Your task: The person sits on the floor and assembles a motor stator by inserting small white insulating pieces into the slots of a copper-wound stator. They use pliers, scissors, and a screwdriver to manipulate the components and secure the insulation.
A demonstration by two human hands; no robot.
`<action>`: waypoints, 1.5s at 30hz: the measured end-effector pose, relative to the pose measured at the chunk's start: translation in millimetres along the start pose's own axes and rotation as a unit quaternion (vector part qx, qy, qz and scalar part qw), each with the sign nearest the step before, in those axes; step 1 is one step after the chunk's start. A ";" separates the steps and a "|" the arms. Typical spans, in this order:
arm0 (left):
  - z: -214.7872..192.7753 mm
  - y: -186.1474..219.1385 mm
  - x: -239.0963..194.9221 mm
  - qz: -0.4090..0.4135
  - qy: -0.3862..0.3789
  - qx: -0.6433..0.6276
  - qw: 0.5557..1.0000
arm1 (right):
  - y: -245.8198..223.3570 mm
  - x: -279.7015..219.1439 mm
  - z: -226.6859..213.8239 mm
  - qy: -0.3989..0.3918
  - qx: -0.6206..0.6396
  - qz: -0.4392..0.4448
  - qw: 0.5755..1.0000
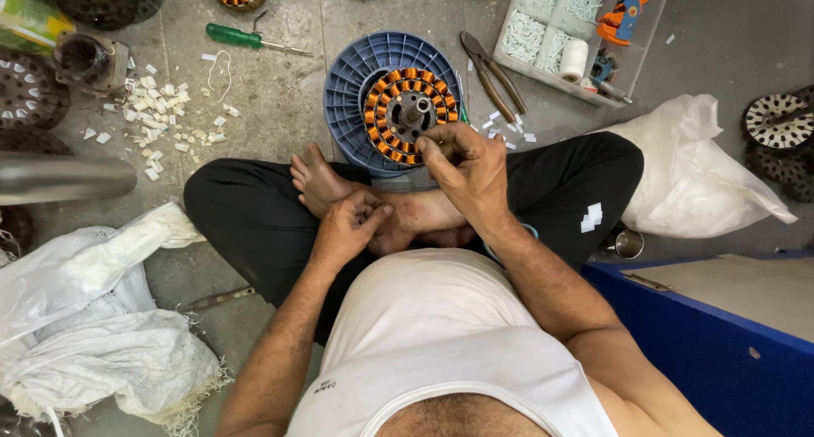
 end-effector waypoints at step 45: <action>9.7 13.0 15.5 -0.083 0.114 -0.032 0.990 | 299.3 232.0 -181.1 -0.098 -0.411 0.077 0.903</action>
Point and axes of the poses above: each hand's wrist, its own x-axis towards the middle knuckle, its own z-axis out of the palm, y = z × x, the point moved 3 cm from there along x, towards the middle knuckle
